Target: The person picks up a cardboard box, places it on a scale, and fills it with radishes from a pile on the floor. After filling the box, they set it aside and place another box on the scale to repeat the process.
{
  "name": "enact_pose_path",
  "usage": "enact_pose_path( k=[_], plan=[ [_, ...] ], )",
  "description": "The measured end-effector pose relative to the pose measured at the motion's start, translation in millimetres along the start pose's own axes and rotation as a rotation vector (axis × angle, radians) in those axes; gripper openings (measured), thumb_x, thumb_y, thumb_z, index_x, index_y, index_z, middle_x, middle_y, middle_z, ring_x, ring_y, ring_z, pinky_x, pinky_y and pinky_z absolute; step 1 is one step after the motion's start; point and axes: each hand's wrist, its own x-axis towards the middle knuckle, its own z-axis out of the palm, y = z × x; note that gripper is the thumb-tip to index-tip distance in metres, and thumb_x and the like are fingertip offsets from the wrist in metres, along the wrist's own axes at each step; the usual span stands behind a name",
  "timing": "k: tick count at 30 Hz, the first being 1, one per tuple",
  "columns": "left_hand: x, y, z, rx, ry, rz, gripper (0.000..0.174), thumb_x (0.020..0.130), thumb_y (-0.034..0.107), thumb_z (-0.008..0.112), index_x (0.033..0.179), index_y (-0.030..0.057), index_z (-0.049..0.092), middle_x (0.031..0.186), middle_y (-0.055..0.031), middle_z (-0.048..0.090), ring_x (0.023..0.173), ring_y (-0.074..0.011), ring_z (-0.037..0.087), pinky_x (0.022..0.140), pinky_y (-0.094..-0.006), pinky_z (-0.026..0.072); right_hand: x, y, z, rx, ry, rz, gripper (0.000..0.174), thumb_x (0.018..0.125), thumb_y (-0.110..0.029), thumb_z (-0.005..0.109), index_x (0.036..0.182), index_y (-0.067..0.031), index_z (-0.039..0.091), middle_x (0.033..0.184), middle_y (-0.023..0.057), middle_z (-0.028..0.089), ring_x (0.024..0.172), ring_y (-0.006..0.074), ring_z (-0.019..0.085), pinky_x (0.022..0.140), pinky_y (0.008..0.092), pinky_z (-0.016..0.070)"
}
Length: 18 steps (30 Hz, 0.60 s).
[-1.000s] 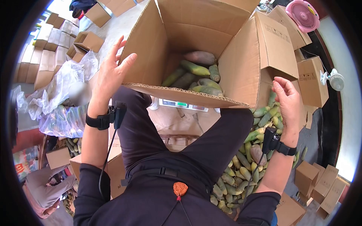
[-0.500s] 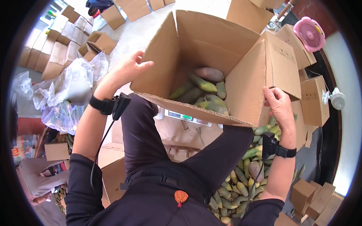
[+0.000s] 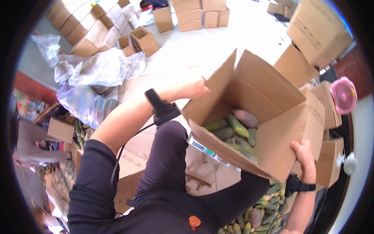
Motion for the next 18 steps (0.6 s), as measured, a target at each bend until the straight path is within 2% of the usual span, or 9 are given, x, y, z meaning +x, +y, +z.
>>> enact_pose_path(
  k=[2,4,5,7,8,10,14,16,18],
  plan=[
    [24.0,-64.3,28.4,0.067,-0.105,0.300,0.026,0.078,0.023,0.057,0.065,0.0034,0.067,0.062,-0.0197,0.061,0.056,-0.0365,0.060,0.055,-0.0449,0.0464,10.6,-15.9,2.0,0.008,-0.026,0.008,0.022,0.073,-0.014,0.056,0.081,0.0042,0.065,0.062,0.0042,0.058,0.047,0.0122,0.053,0.039,0.0270,0.0379],
    [45.7,-104.0,67.5,0.261,0.039,0.557,0.016,0.075,0.015,0.054,0.066,0.0075,0.065,0.059,-0.0097,0.060,0.052,-0.0249,0.057,0.048,-0.0393,0.0439,27.6,-31.6,1.2,0.043,0.018,-0.049,0.012,0.072,-0.015,0.057,0.069,-0.0039,0.061,0.054,0.0000,0.052,0.038,0.0102,0.044,0.034,0.0259,0.0293],
    [64.9,-78.5,25.9,0.275,0.046,0.541,0.016,0.075,0.015,0.054,0.066,0.0075,0.065,0.059,-0.0097,0.060,0.052,-0.0249,0.057,0.048,-0.0393,0.0439,33.6,-47.2,-1.3,0.000,0.011,-0.038,0.013,0.071,-0.014,0.057,0.070,-0.0021,0.062,0.055,0.0008,0.054,0.039,0.0099,0.045,0.034,0.0255,0.0305],
    [82.5,-19.4,-63.2,0.500,-0.697,0.256,0.034,0.080,0.032,0.060,0.088,-0.0002,0.069,0.085,-0.0177,0.068,0.076,-0.0289,0.067,0.068,-0.0372,0.0529,45.9,-67.1,-3.7,-0.072,0.041,-0.044,0.011,0.071,-0.012,0.056,0.069,-0.0022,0.061,0.056,0.0010,0.055,0.039,0.0091,0.046,0.033,0.0249,0.0297],
    [84.9,-13.9,-85.7,0.502,-0.695,0.240,0.034,0.080,0.032,0.060,0.088,-0.0002,0.069,0.085,-0.0177,0.068,0.076,-0.0289,0.067,0.068,-0.0372,0.0529,54.7,-73.2,-5.4,-0.072,0.038,-0.070,0.011,0.070,-0.012,0.056,0.069,-0.0022,0.062,0.056,0.0007,0.055,0.039,0.0088,0.046,0.033,0.0251,0.0293],
    [81.7,-15.4,-112.0,0.121,-0.578,-0.243,0.027,0.073,0.025,0.062,0.071,-0.0010,0.066,0.071,-0.0135,0.066,0.062,-0.0242,0.064,0.056,-0.0347,0.0511,68.7,-95.3,-2.8,-0.118,-0.003,-0.097,0.011,0.071,-0.013,0.056,0.069,-0.0026,0.062,0.056,0.0006,0.055,0.039,0.0083,0.046,0.034,0.0250,0.0297],
    [77.6,-45.0,-156.1,0.021,-0.501,-0.336,0.031,0.071,0.026,0.064,0.078,-0.0042,0.065,0.068,-0.0154,0.064,0.062,-0.0236,0.062,0.057,-0.0354,0.0508,75.3,-148.0,23.3,-0.089,-0.028,-0.199,0.012,0.072,-0.013,0.056,0.070,-0.0021,0.062,0.057,0.0005,0.056,0.040,0.0077,0.046,0.035,0.0240,0.0307],
    [72.0,-62.7,-179.2,0.079,-0.462,-0.355,0.034,0.071,0.028,0.064,0.081,-0.0046,0.066,0.073,-0.0187,0.065,0.067,-0.0275,0.063,0.063,-0.0370,0.0515,76.0,-170.8,40.2,-0.043,-0.048,-0.235,0.014,0.075,-0.012,0.055,0.072,-0.0009,0.062,0.059,0.0005,0.057,0.043,0.0067,0.048,0.039,0.0232,0.0329],
    [58.9,-83.1,-200.0,0.236,-0.359,-0.302,0.040,0.073,0.034,0.063,0.084,-0.0046,0.066,0.082,-0.0227,0.065,0.081,-0.0346,0.063,0.075,-0.0385,0.0503,77.0,-184.9,64.1,0.000,-0.068,-0.276,0.015,0.078,-0.013,0.055,0.074,0.0002,0.062,0.061,0.0003,0.057,0.047,0.0068,0.050,0.042,0.0233,0.0348]
  ],
)
